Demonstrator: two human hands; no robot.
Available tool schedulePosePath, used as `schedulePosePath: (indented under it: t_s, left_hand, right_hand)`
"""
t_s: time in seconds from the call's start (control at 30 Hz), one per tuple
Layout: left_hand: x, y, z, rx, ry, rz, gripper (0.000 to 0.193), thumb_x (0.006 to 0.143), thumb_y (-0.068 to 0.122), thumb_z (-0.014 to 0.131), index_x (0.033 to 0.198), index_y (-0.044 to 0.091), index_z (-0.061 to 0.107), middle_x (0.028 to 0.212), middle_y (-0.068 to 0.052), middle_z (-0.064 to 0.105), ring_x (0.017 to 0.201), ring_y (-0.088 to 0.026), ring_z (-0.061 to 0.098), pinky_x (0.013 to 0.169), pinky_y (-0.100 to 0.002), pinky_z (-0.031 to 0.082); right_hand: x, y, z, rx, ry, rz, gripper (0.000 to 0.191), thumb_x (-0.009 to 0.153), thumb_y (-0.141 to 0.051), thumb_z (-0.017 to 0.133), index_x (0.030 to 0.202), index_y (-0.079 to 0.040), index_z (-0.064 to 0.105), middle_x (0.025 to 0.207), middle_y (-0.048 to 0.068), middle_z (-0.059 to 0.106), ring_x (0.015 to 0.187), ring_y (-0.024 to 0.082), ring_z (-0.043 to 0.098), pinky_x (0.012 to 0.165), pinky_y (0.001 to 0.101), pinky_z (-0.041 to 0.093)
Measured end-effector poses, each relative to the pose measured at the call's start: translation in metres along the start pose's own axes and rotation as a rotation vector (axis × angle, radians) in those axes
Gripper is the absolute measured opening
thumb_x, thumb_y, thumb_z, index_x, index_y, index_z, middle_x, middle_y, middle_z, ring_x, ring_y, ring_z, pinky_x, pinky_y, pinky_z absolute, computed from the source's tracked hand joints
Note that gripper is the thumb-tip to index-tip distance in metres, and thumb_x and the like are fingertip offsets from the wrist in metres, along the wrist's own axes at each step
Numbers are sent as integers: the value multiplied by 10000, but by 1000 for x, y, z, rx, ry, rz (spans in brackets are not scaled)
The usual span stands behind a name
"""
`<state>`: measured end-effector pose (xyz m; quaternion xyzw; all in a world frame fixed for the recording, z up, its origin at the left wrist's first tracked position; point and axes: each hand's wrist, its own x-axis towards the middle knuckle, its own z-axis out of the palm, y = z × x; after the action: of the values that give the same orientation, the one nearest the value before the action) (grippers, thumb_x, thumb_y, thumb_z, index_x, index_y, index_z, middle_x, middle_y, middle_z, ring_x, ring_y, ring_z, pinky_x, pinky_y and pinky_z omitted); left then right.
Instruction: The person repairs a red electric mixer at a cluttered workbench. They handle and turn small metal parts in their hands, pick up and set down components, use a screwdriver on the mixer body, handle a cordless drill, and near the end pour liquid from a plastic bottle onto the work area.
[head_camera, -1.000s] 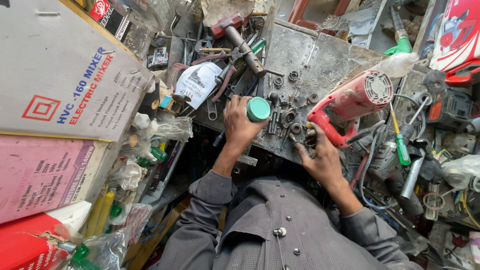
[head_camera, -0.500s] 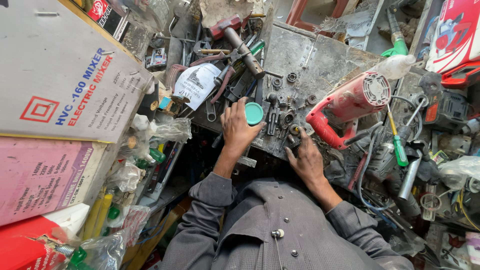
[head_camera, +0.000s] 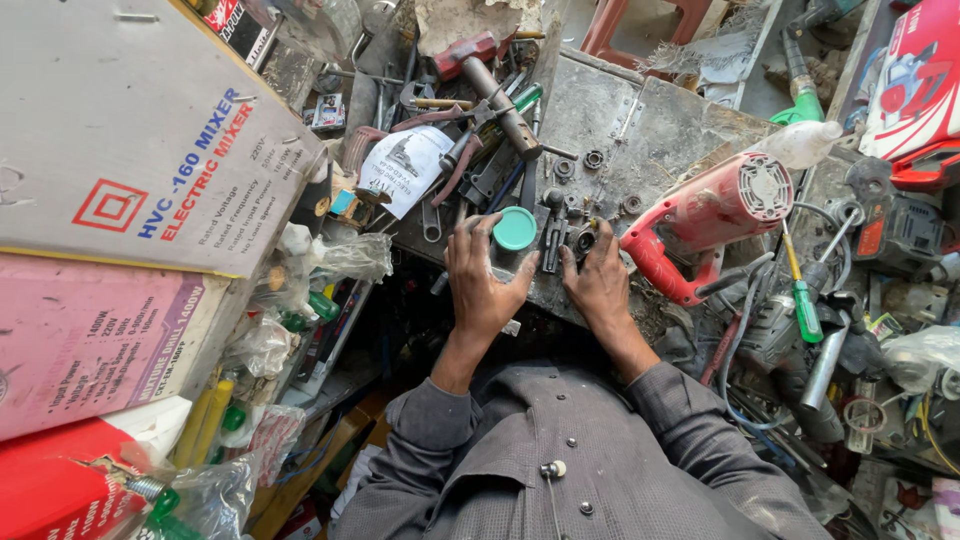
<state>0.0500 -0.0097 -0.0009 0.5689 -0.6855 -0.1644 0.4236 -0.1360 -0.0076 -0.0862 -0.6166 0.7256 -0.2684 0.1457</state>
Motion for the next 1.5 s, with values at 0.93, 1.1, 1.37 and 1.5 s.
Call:
schedulePosePath:
  t_s: [0.93,1.1,1.37,1.5]
  left_hand:
    - [-40,11,26,-1660,-494,-717,457,1023,146,653,1424,-40,535,1303,-138,666,1170,-213,669,1036,-380,552]
    - [-45,12,20,-1792,-589,-634,509,1024,196,702,1449,-34,541,1294,-169,680,1111,-268,697,918,-427,590]
    - [-45,37,5,-1871,-662,-577,579,959,270,754,1425,19,519,1344,-128,667,1116,-291,712,961,-444,604]
    - [-41,43,-9,-1874,-723,-552,600,998,283,758,1467,-20,539,1323,-152,672,1141,-273,702,952,-427,601]
  right_hand:
    - [-53,-58,-141,473,16,-429,662,833,-125,748,1403,-25,427,1297,212,542,1066,288,599,913,379,519]
    - [-111,-75,-203,1012,61,-523,343,987,-229,598,1299,-106,526,1231,184,531,1038,332,562,889,526,476]
    - [-122,-84,-231,1171,168,-691,290,1032,-365,554,1249,-176,597,1079,113,605,900,289,621,754,485,538]
    - [-92,-68,-215,772,88,-596,373,966,-252,587,1293,-75,564,1272,180,547,1076,281,608,901,416,538]
